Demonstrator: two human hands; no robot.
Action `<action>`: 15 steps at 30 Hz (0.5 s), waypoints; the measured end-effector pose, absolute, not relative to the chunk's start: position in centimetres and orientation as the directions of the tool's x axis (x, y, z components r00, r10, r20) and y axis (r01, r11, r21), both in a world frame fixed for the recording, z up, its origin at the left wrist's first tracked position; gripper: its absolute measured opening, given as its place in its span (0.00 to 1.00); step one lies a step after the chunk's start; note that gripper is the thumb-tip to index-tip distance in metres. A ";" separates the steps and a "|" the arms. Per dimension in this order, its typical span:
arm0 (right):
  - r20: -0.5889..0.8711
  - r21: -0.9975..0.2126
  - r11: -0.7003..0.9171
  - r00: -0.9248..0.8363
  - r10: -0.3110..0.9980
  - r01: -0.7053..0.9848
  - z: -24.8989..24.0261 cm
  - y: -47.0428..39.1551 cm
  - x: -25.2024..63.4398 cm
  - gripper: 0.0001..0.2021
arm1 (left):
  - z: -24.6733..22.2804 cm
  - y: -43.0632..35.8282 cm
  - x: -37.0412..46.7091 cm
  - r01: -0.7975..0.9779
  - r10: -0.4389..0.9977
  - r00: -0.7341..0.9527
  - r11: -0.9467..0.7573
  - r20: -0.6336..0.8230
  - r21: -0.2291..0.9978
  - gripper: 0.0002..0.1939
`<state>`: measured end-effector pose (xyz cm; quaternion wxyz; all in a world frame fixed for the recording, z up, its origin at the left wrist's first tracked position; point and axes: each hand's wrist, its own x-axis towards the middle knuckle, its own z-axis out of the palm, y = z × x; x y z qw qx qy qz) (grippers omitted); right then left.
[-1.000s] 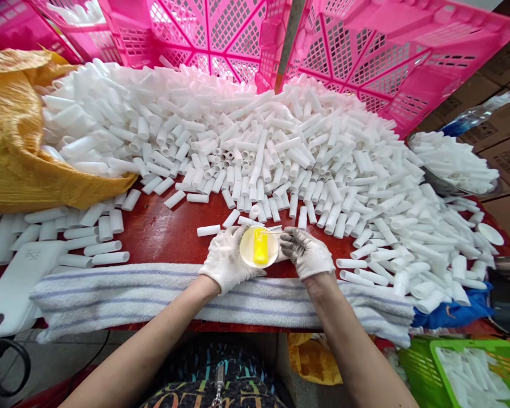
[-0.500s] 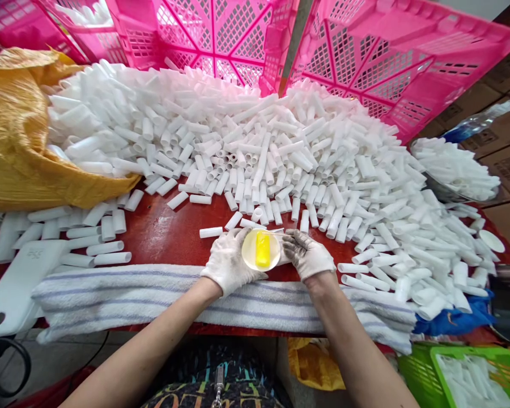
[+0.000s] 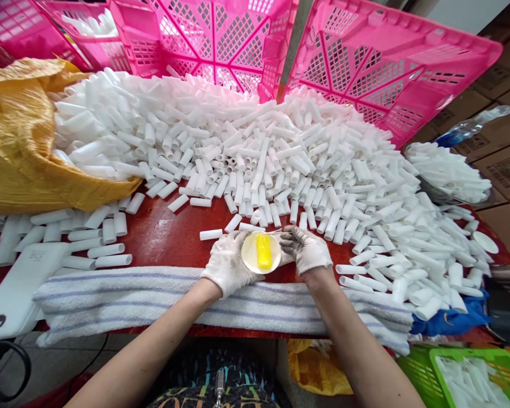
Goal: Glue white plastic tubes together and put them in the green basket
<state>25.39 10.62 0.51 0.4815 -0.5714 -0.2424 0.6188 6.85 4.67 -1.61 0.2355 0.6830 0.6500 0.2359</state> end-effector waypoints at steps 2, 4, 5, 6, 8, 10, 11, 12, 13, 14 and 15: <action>-0.357 -0.927 -0.330 0.154 0.921 -0.176 2.2 10.8 25.0 0.10 | -1.8 4.7 6.9 0.790 0.999 0.035 -0.046 0.029 0.611 0.37; -0.231 -0.972 -0.234 0.128 0.965 0.009 4.1 10.8 24.6 0.15 | -2.0 4.7 7.0 0.801 0.999 0.029 -0.038 0.024 0.598 0.35; -0.188 -0.976 -0.198 0.102 0.977 0.095 4.9 10.7 24.3 0.17 | -2.0 4.8 7.0 0.803 0.999 0.030 -0.034 0.018 0.595 0.36; -0.158 -0.972 -0.168 0.074 0.985 0.165 5.7 10.7 24.1 0.19 | -2.0 4.8 6.9 0.804 0.999 0.030 -0.031 0.012 0.594 0.36; -0.120 -0.958 -0.121 0.019 0.993 0.259 6.6 10.5 23.6 0.20 | -2.0 4.8 6.9 0.805 0.999 0.035 -0.030 0.003 0.592 0.37; -0.100 -0.950 -0.088 -0.026 0.995 0.301 6.7 10.4 23.2 0.20 | -1.9 4.7 6.8 0.807 0.999 0.044 -0.034 -0.003 0.589 0.37; -0.099 -0.947 -0.078 -0.050 0.994 0.312 6.5 10.3 23.2 0.20 | -1.8 4.7 6.7 0.808 0.999 0.049 -0.038 -0.003 0.588 0.37; -0.102 -0.944 -0.073 -0.073 0.992 0.322 6.2 10.2 23.2 0.21 | -1.8 4.7 6.7 0.809 0.998 0.055 -0.043 -0.002 0.587 0.37; -0.106 -0.940 -0.070 -0.094 0.990 0.333 5.9 10.1 23.2 0.22 | -1.8 4.7 6.6 0.809 0.998 0.060 -0.048 0.000 0.586 0.37; -0.105 -0.937 -0.063 -0.106 0.989 0.343 5.7 9.9 23.3 0.23 | -1.9 4.7 6.6 0.808 0.998 0.065 -0.054 0.004 0.587 0.37; -0.097 -0.935 -0.053 -0.109 0.989 0.351 5.5 9.7 23.4 0.24 | -1.9 4.7 6.6 0.806 0.998 0.070 -0.061 0.008 0.589 0.37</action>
